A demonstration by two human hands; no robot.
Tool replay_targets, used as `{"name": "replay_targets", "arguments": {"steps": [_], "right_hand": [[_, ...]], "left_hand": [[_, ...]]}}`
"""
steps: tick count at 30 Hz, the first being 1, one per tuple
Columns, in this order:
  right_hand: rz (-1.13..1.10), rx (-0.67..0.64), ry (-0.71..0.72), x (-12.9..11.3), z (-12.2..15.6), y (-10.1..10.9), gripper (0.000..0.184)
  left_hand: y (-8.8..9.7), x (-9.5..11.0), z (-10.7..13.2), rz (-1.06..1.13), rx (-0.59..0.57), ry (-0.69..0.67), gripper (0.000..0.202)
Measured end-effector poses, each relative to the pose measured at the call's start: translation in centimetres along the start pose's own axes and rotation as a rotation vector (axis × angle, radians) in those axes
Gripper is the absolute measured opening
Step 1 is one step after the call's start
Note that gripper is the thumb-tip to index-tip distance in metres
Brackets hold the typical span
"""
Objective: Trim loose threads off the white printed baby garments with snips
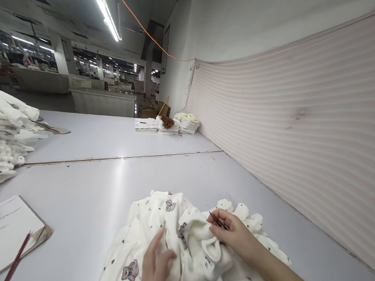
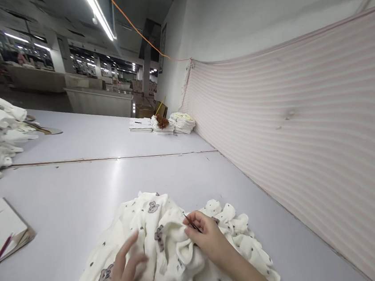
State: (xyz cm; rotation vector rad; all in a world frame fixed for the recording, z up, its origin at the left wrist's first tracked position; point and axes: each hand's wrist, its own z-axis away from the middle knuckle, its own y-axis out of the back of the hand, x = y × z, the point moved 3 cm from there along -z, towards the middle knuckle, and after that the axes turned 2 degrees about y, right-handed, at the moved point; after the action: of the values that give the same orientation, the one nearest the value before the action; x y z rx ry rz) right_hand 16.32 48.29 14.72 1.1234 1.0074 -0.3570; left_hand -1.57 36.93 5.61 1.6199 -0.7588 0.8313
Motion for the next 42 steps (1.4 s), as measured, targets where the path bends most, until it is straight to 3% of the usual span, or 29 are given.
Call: {"name": "replay_targets", "arguments": {"steps": [2,6,8,11,13,15,20,24,28,32,35,38,42], "right_hand": [[-0.132,-0.057,0.061,-0.3,0.5,-0.3,0.012],[-0.222,-0.173,0.174,-0.7,0.1,-0.9,0.014],[-0.17,-0.195,0.2,-0.6,-0.7,-1.4,0.012],[0.06,-0.101,0.23,-0.6,-1.2,-2.1,0.002],[0.288,-0.032,0.259,-1.1,-0.8,-2.2,0.015],[0.444,-0.017,0.267,-2.1,0.2,-2.0,0.022],[0.466,-0.021,0.176,-4.1,2.7,-0.9,0.015],[0.598,0.004,0.174,-4.1,3.0,-1.0,0.019],[0.589,-0.002,0.16,-3.8,2.7,-1.3,0.023],[0.492,0.004,0.117,-3.6,2.6,-1.1,0.017],[0.383,0.056,0.119,-2.8,2.1,-0.1,0.016],[0.146,0.257,0.012,-0.9,1.5,2.1,0.019],[-0.006,0.351,-0.079,1.5,1.4,3.8,0.02]], "left_hand": [[0.6,1.0,-2.3,0.243,0.032,0.019,0.058],[0.5,2.0,-5.2,0.634,-0.176,0.239,0.053],[0.1,2.1,-5.5,0.781,-0.281,0.258,0.044],[-0.5,1.8,-5.3,0.969,-0.344,0.3,0.044],[-0.8,1.5,-4.8,1.039,-0.322,0.337,0.046],[-0.9,1.5,-4.4,1.049,-0.309,0.351,0.046],[-0.9,1.9,-3.4,0.983,-0.243,0.321,0.037],[-0.9,2.0,-3.2,0.832,-0.231,0.239,0.032],[-0.9,2.0,-3.1,0.663,-0.271,0.148,0.027],[-1.0,1.9,-2.9,0.693,-0.276,0.129,0.024],[-0.9,1.5,-3.0,0.916,-0.221,0.272,0.027],[-0.4,1.0,-3.2,1.202,-0.1,0.544,0.035],[-0.1,0.5,-3.5,1.269,0.025,0.751,0.039]]}}
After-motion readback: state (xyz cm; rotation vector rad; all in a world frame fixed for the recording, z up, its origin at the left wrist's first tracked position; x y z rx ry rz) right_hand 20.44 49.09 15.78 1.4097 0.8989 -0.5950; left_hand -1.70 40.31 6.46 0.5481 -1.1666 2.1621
